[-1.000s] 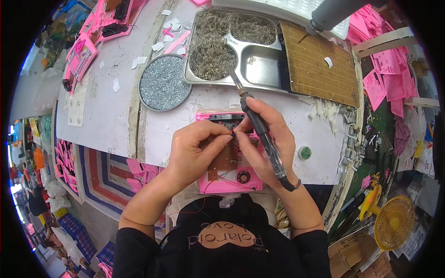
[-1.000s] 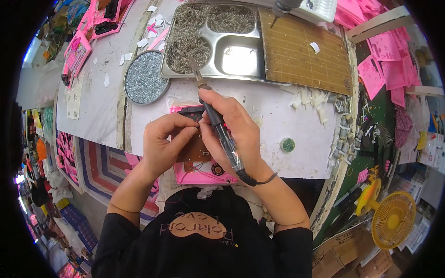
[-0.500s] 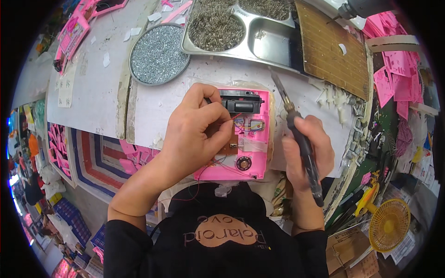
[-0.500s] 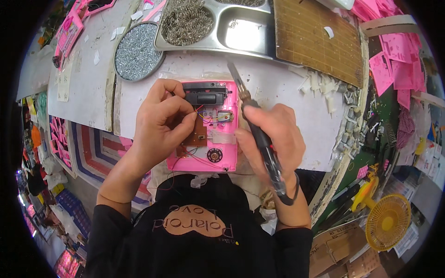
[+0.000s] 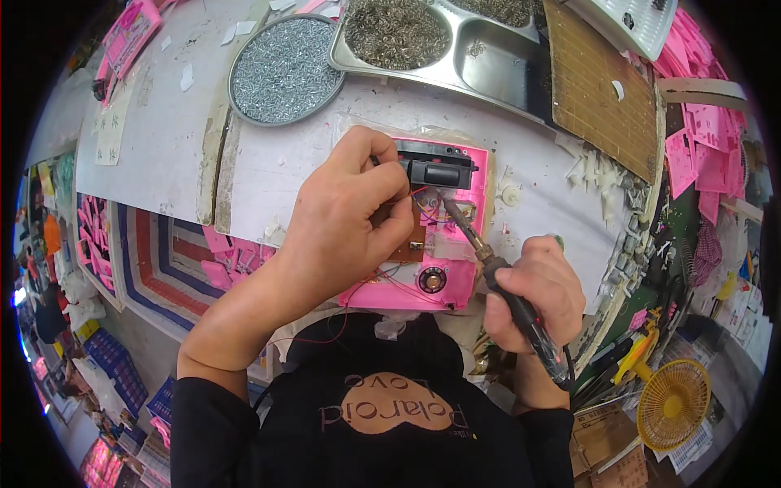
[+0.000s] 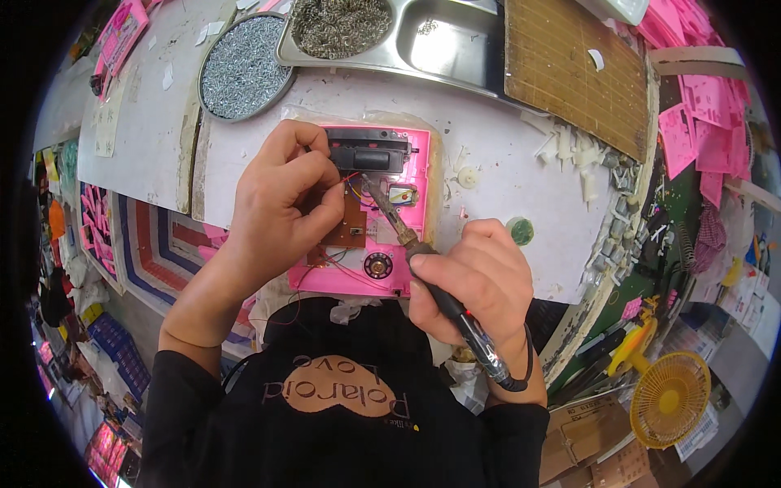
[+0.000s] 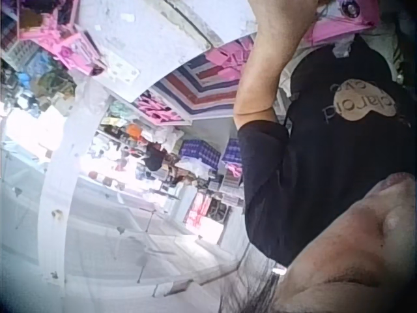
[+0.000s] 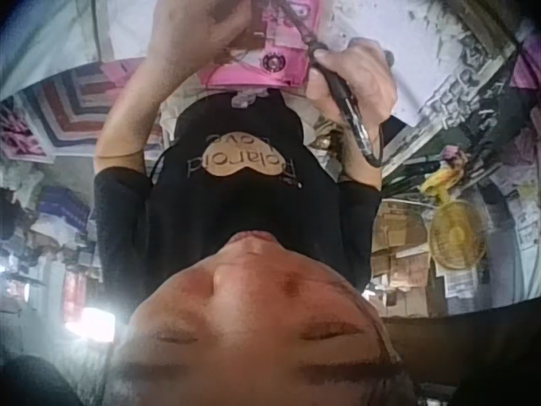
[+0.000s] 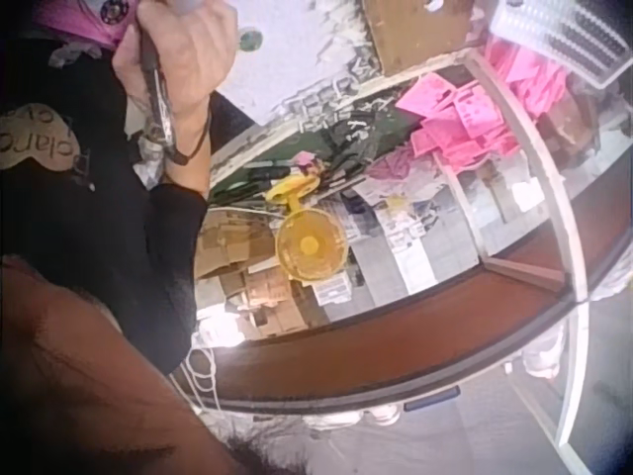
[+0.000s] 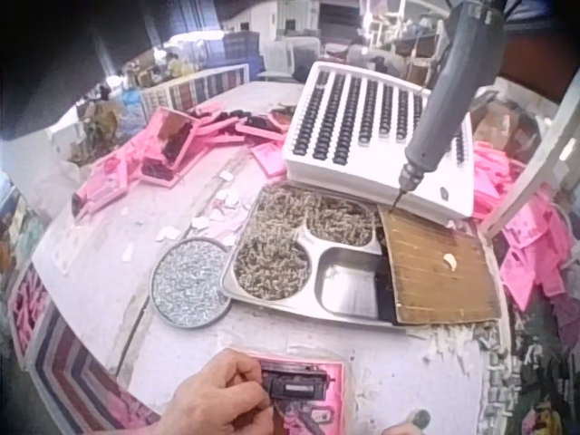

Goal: Assemble internal components of a pink toy or electronic housing using a soldering iron and various small parts.

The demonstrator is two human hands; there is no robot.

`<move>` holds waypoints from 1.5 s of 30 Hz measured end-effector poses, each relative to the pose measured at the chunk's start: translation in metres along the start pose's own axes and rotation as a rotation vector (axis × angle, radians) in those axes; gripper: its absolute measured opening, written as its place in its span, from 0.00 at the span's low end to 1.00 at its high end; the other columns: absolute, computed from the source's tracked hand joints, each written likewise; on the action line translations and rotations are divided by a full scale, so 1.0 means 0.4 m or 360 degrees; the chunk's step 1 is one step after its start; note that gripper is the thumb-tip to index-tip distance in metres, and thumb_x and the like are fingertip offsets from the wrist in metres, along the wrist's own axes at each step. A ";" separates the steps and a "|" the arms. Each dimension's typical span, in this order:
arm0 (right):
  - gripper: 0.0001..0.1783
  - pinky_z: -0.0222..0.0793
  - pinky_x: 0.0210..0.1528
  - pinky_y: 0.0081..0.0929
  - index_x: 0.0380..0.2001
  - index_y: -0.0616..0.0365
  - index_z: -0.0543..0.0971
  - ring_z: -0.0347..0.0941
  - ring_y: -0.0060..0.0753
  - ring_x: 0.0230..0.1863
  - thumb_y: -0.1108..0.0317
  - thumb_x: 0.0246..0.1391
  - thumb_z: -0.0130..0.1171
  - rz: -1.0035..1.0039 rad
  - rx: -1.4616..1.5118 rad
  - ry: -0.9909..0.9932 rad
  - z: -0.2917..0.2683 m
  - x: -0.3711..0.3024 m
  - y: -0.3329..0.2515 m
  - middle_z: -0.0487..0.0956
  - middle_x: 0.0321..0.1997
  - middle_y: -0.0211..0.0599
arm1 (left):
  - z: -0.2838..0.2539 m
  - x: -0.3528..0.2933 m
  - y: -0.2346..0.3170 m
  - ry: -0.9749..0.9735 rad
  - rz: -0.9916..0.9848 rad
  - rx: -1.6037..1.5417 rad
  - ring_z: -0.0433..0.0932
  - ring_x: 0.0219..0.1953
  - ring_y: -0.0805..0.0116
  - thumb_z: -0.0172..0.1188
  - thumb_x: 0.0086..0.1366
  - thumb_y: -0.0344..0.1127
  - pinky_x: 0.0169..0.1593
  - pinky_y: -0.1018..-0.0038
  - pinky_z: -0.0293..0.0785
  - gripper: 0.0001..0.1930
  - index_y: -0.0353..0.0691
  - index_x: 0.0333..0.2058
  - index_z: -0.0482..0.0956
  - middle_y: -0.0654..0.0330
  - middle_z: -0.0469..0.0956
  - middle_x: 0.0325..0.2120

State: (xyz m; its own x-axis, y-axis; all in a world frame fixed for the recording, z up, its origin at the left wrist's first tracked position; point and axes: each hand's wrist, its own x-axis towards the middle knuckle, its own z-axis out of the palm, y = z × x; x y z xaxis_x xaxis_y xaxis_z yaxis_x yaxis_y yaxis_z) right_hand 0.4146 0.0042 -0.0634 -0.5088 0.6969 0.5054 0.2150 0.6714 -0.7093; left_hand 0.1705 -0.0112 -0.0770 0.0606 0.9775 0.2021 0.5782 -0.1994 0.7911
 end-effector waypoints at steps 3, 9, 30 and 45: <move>0.20 0.69 0.33 0.34 0.44 0.57 0.80 0.67 0.34 0.18 0.77 0.44 0.70 -0.0017 -0.0012 -0.0033 0.003 0.001 0.001 0.74 0.20 0.30 | 0.000 0.001 0.001 -0.0013 -0.0016 -0.0002 0.76 0.29 0.58 0.65 0.53 0.22 0.34 0.66 0.74 0.05 0.33 0.27 0.77 0.52 0.73 0.37; 0.20 0.68 0.32 0.33 0.44 0.58 0.80 0.66 0.33 0.18 0.77 0.44 0.70 -0.0044 -0.0024 -0.0021 0.013 0.000 0.008 0.73 0.19 0.30 | 0.000 0.001 0.005 -0.0032 -0.0080 -0.0007 0.76 0.33 0.58 0.65 0.52 0.22 0.36 0.68 0.73 0.05 0.33 0.26 0.77 0.53 0.73 0.36; 0.25 0.68 0.32 0.32 0.42 0.53 0.81 0.65 0.31 0.19 0.82 0.36 0.69 -0.0157 -0.0153 -0.0075 0.014 0.006 0.026 0.68 0.20 0.25 | 0.007 -0.001 -0.003 0.0045 -0.0042 -0.0020 0.76 0.31 0.58 0.65 0.51 0.22 0.35 0.67 0.73 0.06 0.33 0.26 0.76 0.52 0.73 0.35; 0.23 0.69 0.32 0.32 0.43 0.54 0.80 0.65 0.32 0.18 0.80 0.38 0.69 -0.0081 -0.0057 -0.0059 -0.004 0.007 0.022 0.69 0.18 0.27 | 0.008 0.003 0.003 0.0064 -0.0023 0.0008 0.76 0.26 0.57 0.65 0.53 0.22 0.31 0.64 0.74 0.06 0.35 0.25 0.75 0.52 0.73 0.35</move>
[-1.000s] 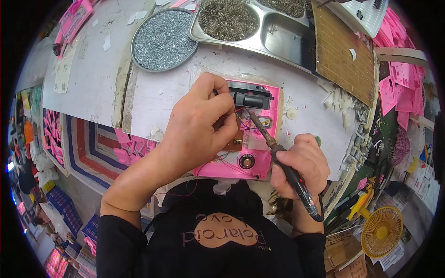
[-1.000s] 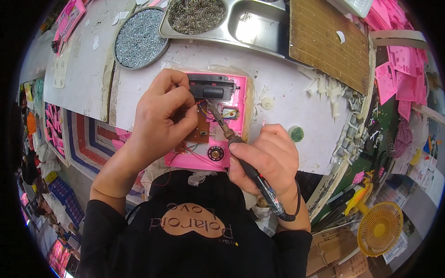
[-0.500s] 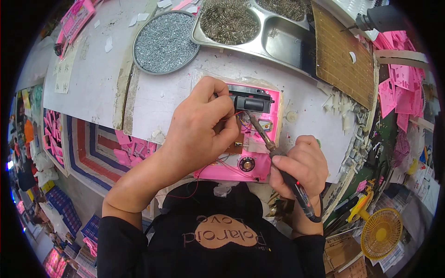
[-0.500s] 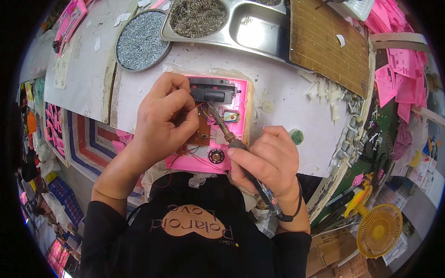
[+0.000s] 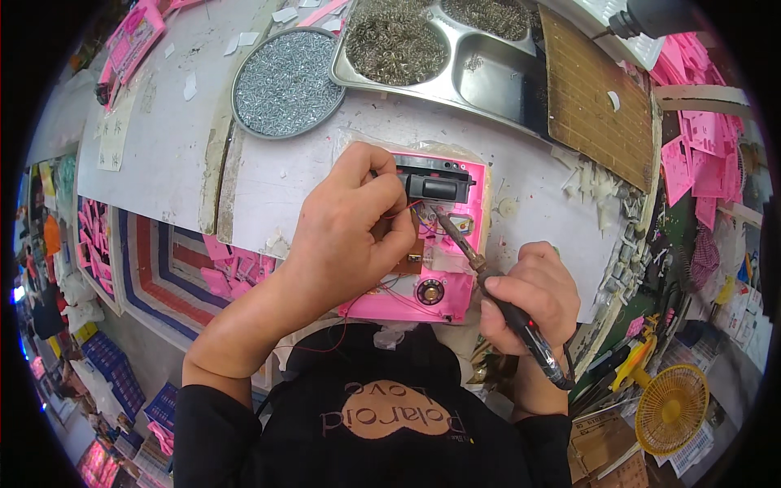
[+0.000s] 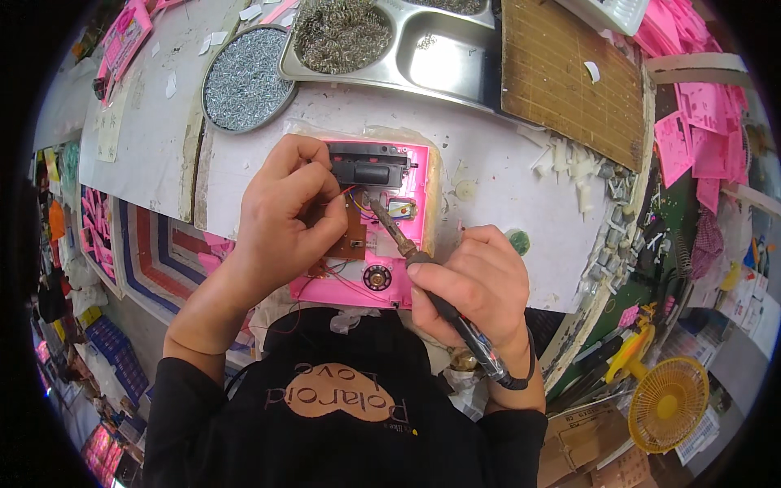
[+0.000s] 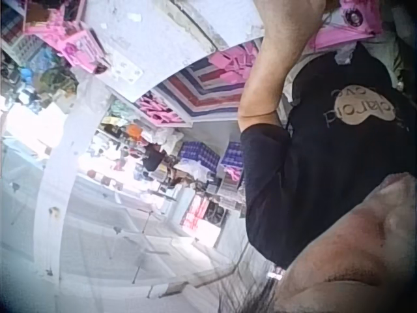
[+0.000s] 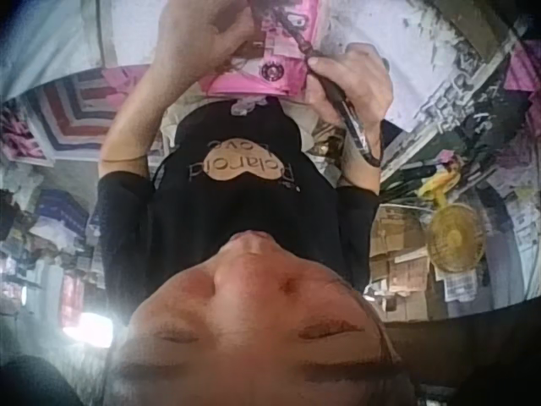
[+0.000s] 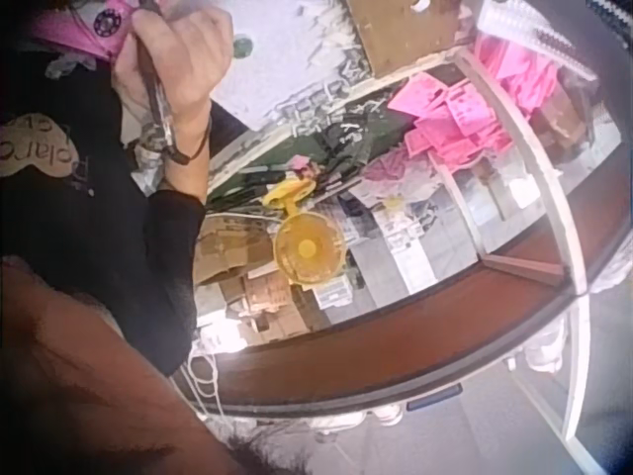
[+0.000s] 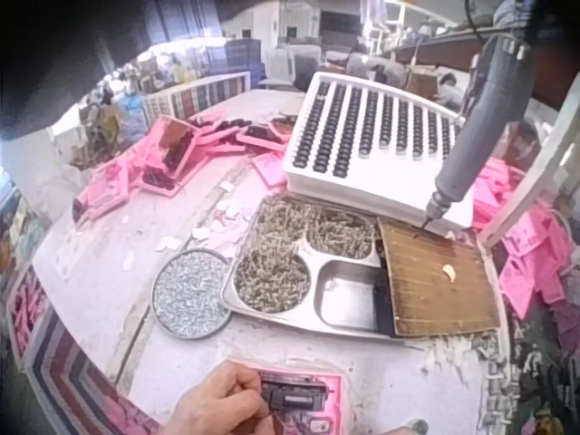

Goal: Assemble internal components of a pink toy or electronic housing using a soldering iron and various small parts.

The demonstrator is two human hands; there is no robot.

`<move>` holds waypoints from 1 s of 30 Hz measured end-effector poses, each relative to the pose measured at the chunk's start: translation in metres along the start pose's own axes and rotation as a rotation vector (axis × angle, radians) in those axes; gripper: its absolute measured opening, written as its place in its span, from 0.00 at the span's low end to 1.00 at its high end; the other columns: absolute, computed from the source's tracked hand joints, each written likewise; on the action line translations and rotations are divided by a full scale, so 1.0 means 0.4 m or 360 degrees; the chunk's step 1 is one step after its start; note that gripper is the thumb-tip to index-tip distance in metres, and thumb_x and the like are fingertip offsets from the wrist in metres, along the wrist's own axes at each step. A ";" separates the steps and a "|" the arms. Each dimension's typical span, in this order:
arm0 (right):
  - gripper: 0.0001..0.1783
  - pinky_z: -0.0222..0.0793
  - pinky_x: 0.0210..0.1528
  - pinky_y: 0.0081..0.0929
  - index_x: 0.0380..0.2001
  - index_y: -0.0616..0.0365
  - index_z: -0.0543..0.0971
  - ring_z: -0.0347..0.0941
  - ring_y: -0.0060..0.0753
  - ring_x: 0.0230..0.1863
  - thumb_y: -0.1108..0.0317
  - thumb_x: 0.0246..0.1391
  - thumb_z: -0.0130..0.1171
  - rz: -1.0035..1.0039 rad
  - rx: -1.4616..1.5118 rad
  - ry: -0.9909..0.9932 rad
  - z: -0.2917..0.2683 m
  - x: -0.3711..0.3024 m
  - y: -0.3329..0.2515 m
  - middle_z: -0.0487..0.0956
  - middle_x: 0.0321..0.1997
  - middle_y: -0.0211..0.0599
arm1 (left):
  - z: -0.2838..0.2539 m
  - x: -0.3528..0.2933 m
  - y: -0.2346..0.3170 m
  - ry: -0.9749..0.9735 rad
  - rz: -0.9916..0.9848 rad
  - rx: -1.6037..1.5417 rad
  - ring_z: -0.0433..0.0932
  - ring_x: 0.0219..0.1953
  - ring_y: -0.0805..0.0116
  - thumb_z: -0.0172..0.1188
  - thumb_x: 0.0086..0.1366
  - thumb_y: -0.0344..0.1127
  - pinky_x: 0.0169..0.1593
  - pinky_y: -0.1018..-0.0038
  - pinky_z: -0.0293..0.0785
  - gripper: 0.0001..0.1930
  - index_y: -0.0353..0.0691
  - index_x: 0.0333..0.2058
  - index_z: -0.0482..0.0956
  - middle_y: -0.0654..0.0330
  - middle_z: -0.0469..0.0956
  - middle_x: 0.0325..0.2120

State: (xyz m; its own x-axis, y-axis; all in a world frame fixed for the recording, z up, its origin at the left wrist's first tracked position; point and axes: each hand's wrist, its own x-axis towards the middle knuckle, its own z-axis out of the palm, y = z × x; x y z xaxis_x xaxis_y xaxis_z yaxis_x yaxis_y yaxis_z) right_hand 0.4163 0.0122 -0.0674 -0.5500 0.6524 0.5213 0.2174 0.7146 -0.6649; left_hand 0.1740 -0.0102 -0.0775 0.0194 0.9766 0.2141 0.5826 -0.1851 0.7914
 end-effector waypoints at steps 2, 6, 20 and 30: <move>0.23 0.69 0.31 0.32 0.43 0.54 0.81 0.64 0.32 0.18 0.80 0.39 0.69 0.0007 0.0023 -0.0004 -0.003 0.001 0.002 0.69 0.17 0.27 | -0.002 0.000 0.003 0.0000 -0.0008 0.0014 0.76 0.27 0.57 0.65 0.53 0.22 0.31 0.64 0.74 0.07 0.35 0.25 0.75 0.52 0.73 0.35; 0.21 0.67 0.30 0.32 0.42 0.56 0.81 0.64 0.32 0.17 0.80 0.40 0.69 0.0004 0.0020 -0.0010 -0.006 0.004 0.007 0.69 0.17 0.28 | 0.002 0.000 0.001 0.0002 -0.0008 0.0024 0.77 0.27 0.57 0.65 0.52 0.22 0.31 0.64 0.75 0.07 0.35 0.25 0.75 0.53 0.73 0.35; 0.21 0.64 0.28 0.30 0.38 0.58 0.82 0.64 0.33 0.17 0.81 0.35 0.69 -0.0029 -0.0018 -0.0045 0.008 0.019 0.020 0.68 0.16 0.28 | 0.011 -0.005 -0.008 0.0013 -0.0009 0.0049 0.75 0.28 0.65 0.66 0.51 0.21 0.30 0.72 0.72 0.06 0.34 0.26 0.77 0.55 0.73 0.36; 0.22 0.65 0.29 0.30 0.40 0.56 0.82 0.65 0.33 0.16 0.80 0.35 0.68 -0.0043 0.0003 -0.0027 0.017 0.027 0.025 0.69 0.16 0.28 | 0.021 -0.005 -0.012 0.0079 0.0040 0.0107 0.76 0.30 0.60 0.65 0.49 0.20 0.32 0.70 0.74 0.07 0.34 0.26 0.76 0.54 0.73 0.36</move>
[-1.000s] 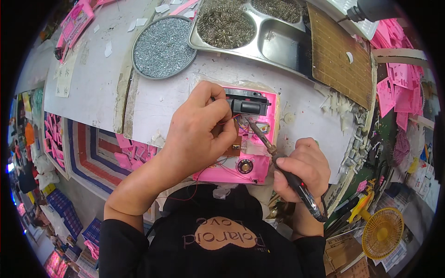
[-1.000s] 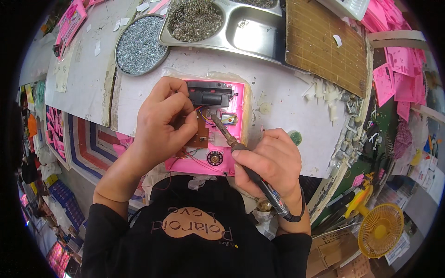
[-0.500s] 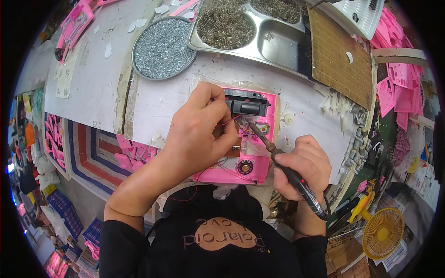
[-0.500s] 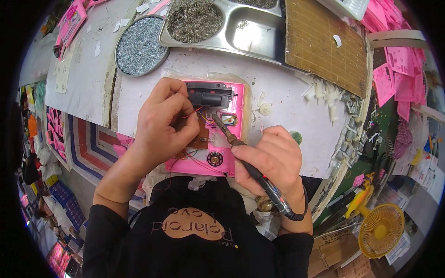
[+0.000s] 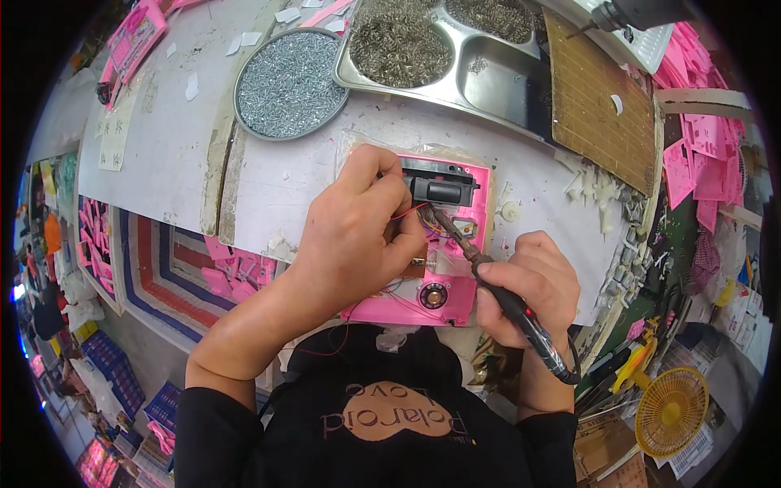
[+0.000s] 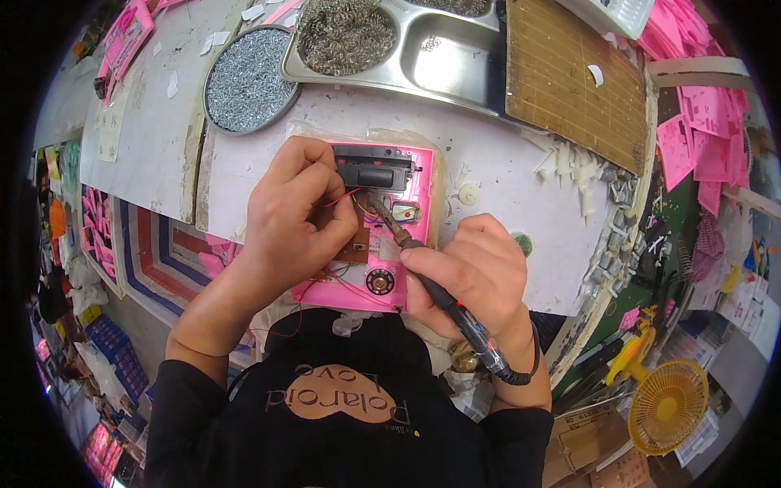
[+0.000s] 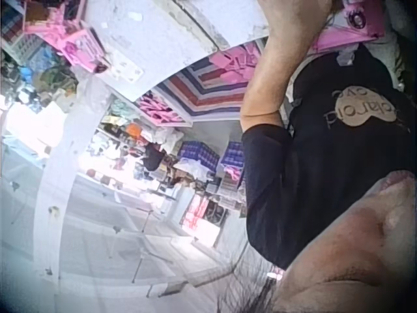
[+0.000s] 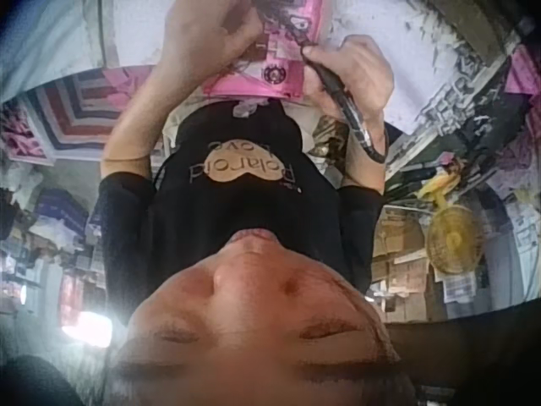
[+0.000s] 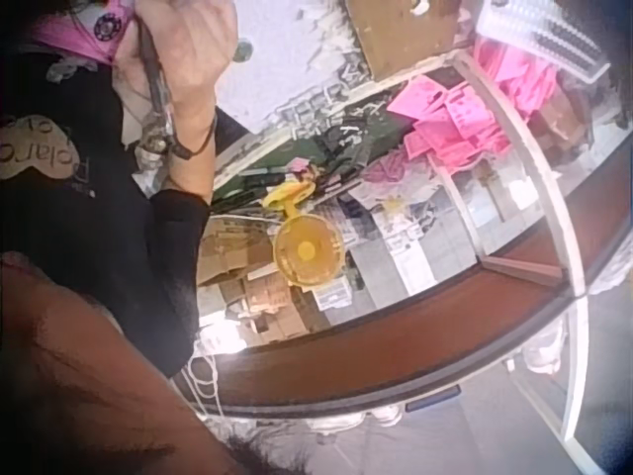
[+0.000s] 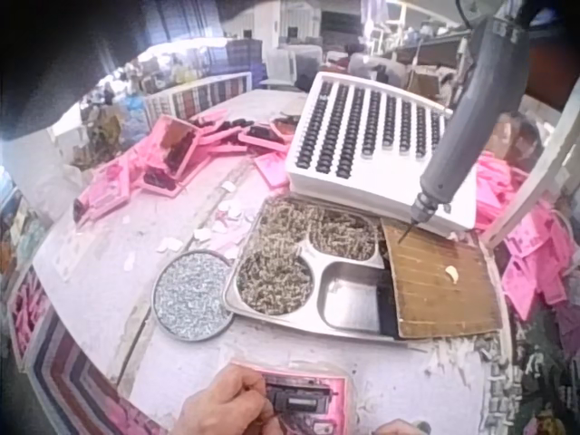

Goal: Assemble internal components of a pink toy or electronic housing using a soldering iron and various small parts.

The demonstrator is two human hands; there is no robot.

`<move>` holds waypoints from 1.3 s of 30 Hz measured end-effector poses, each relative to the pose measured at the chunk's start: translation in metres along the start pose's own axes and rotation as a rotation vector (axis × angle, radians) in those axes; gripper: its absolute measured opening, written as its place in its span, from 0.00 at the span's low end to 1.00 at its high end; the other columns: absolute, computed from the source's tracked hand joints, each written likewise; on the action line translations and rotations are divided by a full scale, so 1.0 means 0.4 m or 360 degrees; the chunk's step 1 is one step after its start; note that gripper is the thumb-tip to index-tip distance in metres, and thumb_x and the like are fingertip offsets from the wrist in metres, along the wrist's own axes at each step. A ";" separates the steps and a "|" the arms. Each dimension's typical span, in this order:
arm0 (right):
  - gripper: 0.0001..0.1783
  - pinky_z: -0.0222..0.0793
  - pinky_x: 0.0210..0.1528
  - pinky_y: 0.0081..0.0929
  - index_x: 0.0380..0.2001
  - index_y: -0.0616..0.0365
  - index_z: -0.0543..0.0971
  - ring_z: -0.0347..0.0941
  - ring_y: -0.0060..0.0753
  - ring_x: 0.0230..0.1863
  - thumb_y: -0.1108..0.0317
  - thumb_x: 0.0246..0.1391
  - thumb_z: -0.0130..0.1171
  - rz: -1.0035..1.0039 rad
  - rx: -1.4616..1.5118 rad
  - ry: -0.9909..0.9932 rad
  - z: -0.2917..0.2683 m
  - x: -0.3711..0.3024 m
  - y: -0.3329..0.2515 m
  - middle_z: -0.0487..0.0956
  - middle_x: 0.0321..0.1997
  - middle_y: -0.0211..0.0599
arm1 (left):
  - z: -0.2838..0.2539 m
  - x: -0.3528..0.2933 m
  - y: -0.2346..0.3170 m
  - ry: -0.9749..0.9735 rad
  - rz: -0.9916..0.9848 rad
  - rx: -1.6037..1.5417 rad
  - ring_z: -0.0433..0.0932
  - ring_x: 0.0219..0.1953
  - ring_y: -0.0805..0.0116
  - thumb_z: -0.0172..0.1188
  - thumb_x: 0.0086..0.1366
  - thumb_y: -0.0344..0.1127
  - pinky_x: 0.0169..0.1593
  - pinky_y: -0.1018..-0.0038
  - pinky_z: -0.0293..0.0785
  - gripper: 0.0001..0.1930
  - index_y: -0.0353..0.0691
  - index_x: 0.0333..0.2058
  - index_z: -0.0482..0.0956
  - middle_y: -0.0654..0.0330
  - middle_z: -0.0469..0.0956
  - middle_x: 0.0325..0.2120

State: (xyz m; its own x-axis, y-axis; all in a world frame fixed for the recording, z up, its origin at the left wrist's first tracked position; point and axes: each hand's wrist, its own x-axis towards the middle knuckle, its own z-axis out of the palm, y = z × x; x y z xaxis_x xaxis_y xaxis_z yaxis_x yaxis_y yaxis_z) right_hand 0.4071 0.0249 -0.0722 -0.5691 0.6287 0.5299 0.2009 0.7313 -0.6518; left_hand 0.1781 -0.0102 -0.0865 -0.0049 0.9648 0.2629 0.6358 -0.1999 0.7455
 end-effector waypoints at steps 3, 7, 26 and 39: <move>0.22 0.66 0.29 0.30 0.40 0.56 0.82 0.65 0.32 0.16 0.80 0.36 0.68 0.0004 -0.0003 0.0001 -0.001 -0.001 0.000 0.69 0.16 0.28 | 0.000 0.001 0.001 -0.0010 -0.0005 -0.0007 0.76 0.30 0.60 0.65 0.49 0.20 0.32 0.70 0.74 0.06 0.34 0.26 0.76 0.54 0.73 0.35; 0.21 0.66 0.30 0.30 0.40 0.56 0.82 0.65 0.32 0.17 0.80 0.36 0.68 0.0020 0.0017 -0.0023 -0.004 -0.003 -0.004 0.69 0.17 0.28 | -0.003 0.000 0.002 -0.0026 -0.0005 -0.0022 0.76 0.30 0.60 0.65 0.50 0.20 0.32 0.70 0.74 0.06 0.34 0.26 0.76 0.54 0.73 0.36; 0.21 0.65 0.29 0.30 0.41 0.55 0.81 0.64 0.32 0.17 0.79 0.38 0.70 0.0004 -0.0003 -0.0016 0.000 -0.006 0.003 0.68 0.17 0.26 | 0.002 0.000 -0.001 0.0002 0.0001 -0.0020 0.75 0.28 0.64 0.65 0.50 0.20 0.29 0.71 0.72 0.07 0.34 0.26 0.76 0.55 0.73 0.35; 0.22 0.66 0.29 0.31 0.41 0.57 0.82 0.63 0.32 0.17 0.80 0.37 0.69 0.0049 0.0009 -0.0020 -0.027 -0.017 -0.016 0.69 0.17 0.28 | 0.003 0.001 0.001 0.0022 0.0000 -0.0027 0.75 0.27 0.65 0.65 0.50 0.21 0.29 0.72 0.71 0.06 0.34 0.27 0.76 0.55 0.73 0.35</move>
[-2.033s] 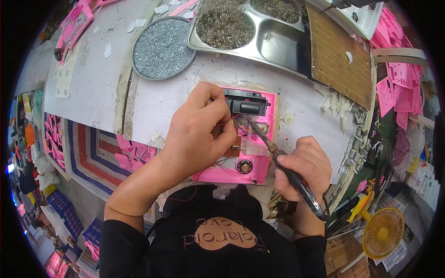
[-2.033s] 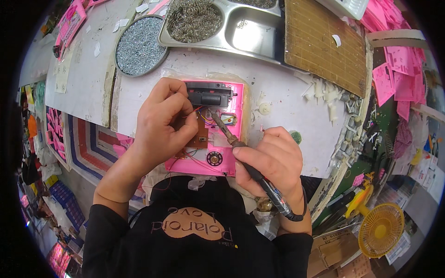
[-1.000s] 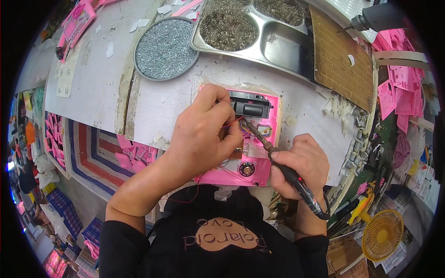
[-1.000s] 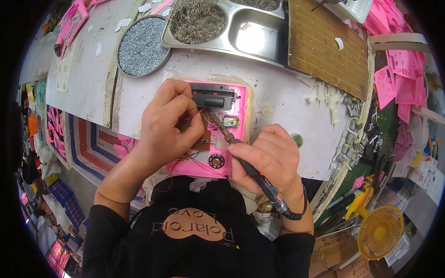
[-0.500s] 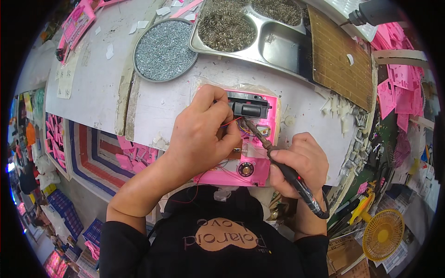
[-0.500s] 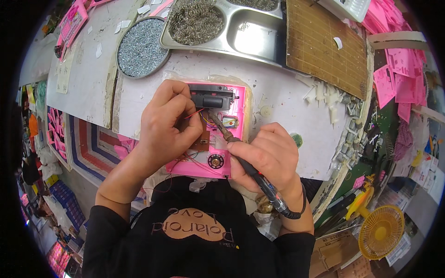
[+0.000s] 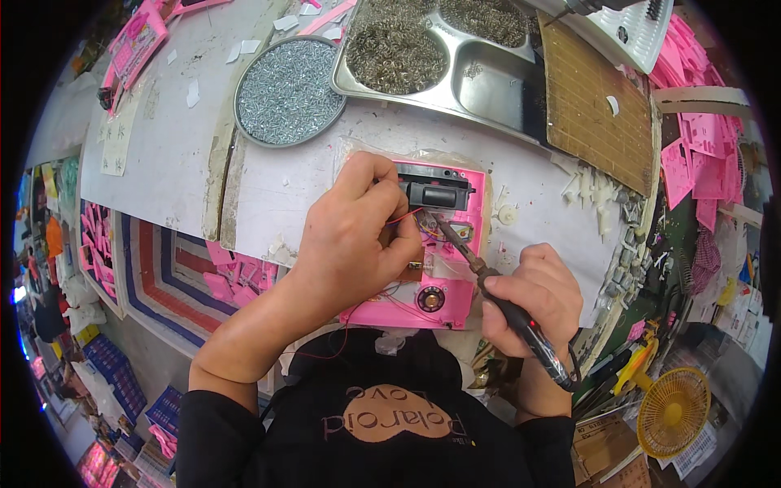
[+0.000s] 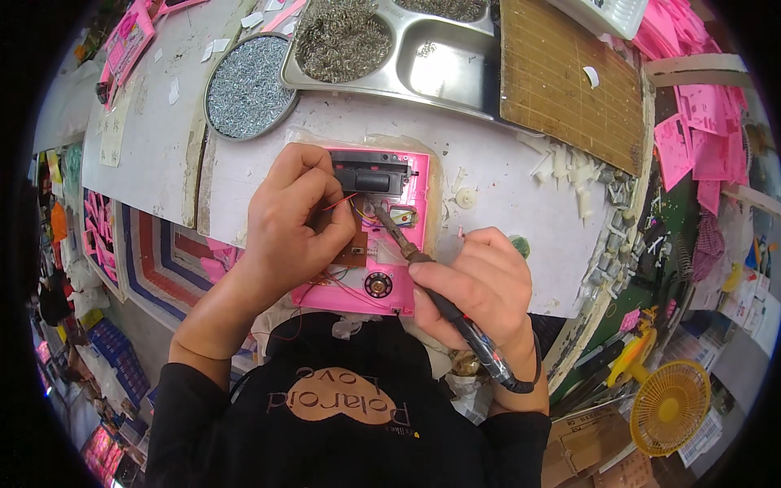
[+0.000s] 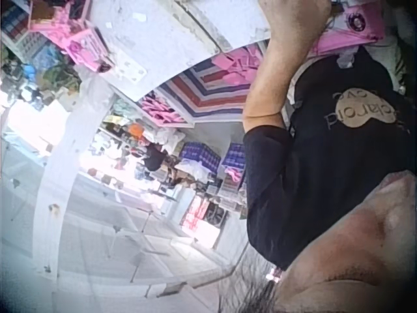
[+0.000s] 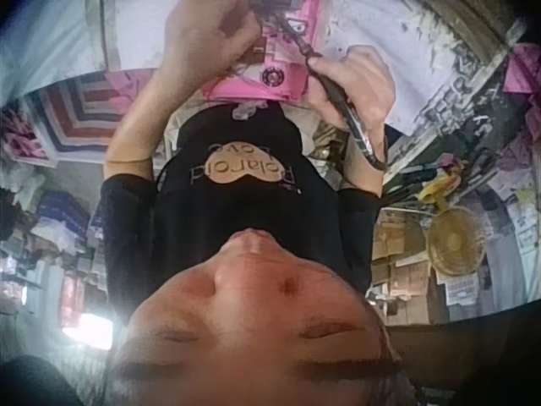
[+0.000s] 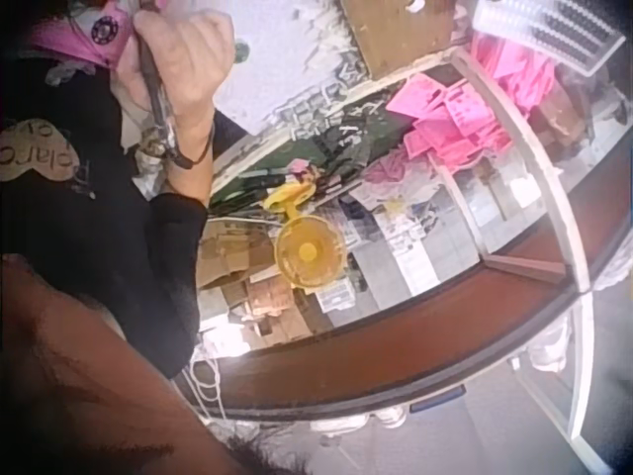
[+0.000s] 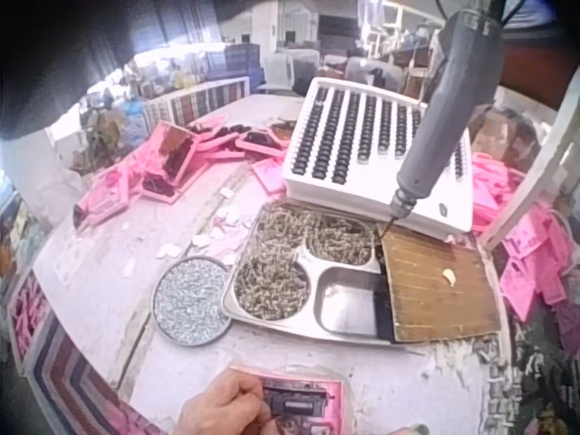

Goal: Assemble internal components of a pink toy or electronic housing using a soldering iron and various small parts.

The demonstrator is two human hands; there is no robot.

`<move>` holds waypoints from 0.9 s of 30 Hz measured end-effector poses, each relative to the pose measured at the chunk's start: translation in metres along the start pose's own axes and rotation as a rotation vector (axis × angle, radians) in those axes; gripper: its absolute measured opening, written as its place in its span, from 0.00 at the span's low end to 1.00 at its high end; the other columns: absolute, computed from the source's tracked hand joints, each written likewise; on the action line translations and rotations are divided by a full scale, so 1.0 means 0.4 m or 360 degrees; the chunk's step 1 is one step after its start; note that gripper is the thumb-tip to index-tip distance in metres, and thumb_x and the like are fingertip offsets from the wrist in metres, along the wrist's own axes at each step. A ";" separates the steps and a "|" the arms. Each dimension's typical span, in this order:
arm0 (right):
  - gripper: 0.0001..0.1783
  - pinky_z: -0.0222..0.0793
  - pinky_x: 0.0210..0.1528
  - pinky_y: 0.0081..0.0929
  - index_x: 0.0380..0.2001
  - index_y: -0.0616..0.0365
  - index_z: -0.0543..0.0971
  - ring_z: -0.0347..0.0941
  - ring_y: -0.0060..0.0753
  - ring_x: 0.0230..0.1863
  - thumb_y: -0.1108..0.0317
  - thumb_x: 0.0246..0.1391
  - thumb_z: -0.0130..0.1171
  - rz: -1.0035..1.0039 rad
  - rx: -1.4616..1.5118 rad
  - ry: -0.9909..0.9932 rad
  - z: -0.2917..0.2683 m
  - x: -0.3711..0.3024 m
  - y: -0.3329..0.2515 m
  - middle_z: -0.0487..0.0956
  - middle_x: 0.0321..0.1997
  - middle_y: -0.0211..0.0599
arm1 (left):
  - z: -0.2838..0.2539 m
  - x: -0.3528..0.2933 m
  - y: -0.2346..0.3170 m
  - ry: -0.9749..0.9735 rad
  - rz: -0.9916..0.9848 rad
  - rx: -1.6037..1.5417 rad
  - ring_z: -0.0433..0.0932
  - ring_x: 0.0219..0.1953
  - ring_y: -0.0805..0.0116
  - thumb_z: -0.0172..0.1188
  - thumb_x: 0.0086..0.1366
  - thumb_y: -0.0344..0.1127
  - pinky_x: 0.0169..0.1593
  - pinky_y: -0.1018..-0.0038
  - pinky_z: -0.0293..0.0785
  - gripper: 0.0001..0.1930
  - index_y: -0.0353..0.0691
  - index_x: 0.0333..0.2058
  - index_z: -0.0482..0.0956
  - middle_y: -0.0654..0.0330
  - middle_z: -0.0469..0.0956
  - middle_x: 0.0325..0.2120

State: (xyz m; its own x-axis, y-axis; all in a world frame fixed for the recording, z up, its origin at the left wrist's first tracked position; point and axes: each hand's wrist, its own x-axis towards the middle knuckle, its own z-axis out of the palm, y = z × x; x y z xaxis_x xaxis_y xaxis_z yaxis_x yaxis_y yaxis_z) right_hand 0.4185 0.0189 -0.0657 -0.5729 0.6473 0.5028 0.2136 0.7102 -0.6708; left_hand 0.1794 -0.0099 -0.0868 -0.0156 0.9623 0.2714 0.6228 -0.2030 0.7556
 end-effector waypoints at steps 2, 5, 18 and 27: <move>0.22 0.66 0.29 0.31 0.41 0.57 0.82 0.63 0.32 0.17 0.80 0.37 0.69 0.0011 0.0002 0.0006 -0.008 -0.006 -0.005 0.69 0.17 0.28 | -0.001 0.000 0.001 0.0000 -0.0002 0.0009 0.75 0.27 0.65 0.65 0.51 0.21 0.29 0.72 0.71 0.06 0.34 0.27 0.76 0.56 0.73 0.35; 0.22 0.66 0.29 0.31 0.41 0.56 0.81 0.63 0.32 0.17 0.80 0.38 0.69 0.0028 0.0013 0.0016 -0.017 -0.009 -0.013 0.68 0.17 0.28 | -0.005 0.001 0.007 -0.0032 -0.0036 0.0050 0.77 0.29 0.55 0.66 0.51 0.23 0.31 0.64 0.75 0.06 0.35 0.25 0.76 0.53 0.73 0.37; 0.21 0.65 0.29 0.31 0.42 0.56 0.81 0.63 0.33 0.17 0.79 0.41 0.68 0.0037 0.0008 0.0071 -0.035 -0.025 -0.019 0.67 0.16 0.28 | -0.012 0.000 0.010 -0.0064 -0.0047 0.0078 0.78 0.31 0.55 0.67 0.52 0.24 0.34 0.65 0.77 0.06 0.36 0.26 0.77 0.53 0.74 0.37; 0.16 0.67 0.30 0.34 0.41 0.59 0.80 0.65 0.34 0.17 0.76 0.46 0.67 0.0059 -0.0046 0.0238 -0.075 -0.054 -0.023 0.72 0.18 0.32 | -0.022 -0.014 0.042 -0.0035 0.0133 0.0058 0.79 0.33 0.58 0.71 0.53 0.28 0.34 0.68 0.78 0.13 0.38 0.37 0.80 0.56 0.76 0.37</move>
State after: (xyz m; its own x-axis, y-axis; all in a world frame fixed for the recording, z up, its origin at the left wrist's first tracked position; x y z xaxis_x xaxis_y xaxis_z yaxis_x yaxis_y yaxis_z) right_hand 0.4527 0.0069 -0.0541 -0.4403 0.7059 0.5549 0.2565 0.6911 -0.6757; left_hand 0.1831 -0.0202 -0.0702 0.0545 0.9461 0.3194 0.6492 -0.2766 0.7085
